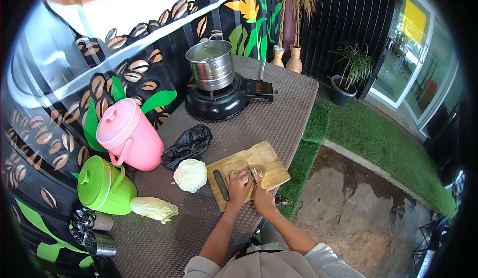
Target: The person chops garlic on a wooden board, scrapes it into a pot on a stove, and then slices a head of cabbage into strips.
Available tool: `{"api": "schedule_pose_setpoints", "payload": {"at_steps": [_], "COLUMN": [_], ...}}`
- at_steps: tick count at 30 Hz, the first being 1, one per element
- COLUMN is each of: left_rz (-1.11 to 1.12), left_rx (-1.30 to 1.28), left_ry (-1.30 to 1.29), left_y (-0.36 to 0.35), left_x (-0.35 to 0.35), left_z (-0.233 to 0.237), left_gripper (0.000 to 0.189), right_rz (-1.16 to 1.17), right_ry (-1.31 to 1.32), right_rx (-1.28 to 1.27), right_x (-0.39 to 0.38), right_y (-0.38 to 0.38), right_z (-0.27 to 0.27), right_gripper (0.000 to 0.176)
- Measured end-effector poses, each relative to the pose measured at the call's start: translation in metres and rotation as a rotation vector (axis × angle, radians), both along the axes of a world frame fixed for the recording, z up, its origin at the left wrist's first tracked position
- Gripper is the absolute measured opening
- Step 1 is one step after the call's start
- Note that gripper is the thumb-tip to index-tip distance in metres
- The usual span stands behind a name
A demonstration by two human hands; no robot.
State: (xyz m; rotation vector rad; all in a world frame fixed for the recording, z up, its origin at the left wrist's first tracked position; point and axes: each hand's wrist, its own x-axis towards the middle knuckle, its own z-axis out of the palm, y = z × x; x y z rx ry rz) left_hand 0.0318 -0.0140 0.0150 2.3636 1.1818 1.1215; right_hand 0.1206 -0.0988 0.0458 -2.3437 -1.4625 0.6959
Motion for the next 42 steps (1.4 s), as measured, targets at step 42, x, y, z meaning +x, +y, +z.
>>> {"api": "schedule_pose_setpoints", "payload": {"at_steps": [42], "left_rz": [-0.026], "left_rx": [-0.143], "left_ry": [-0.079], "left_y": [0.0], "left_x": [-0.003], "left_z": [0.005], "left_gripper": [0.026], "right_rz": [0.068], "right_ry": [0.073], "right_rx": [0.01], "right_x": [0.016], "right_y": [0.012], "right_z": [0.015], "right_gripper": [0.033]}}
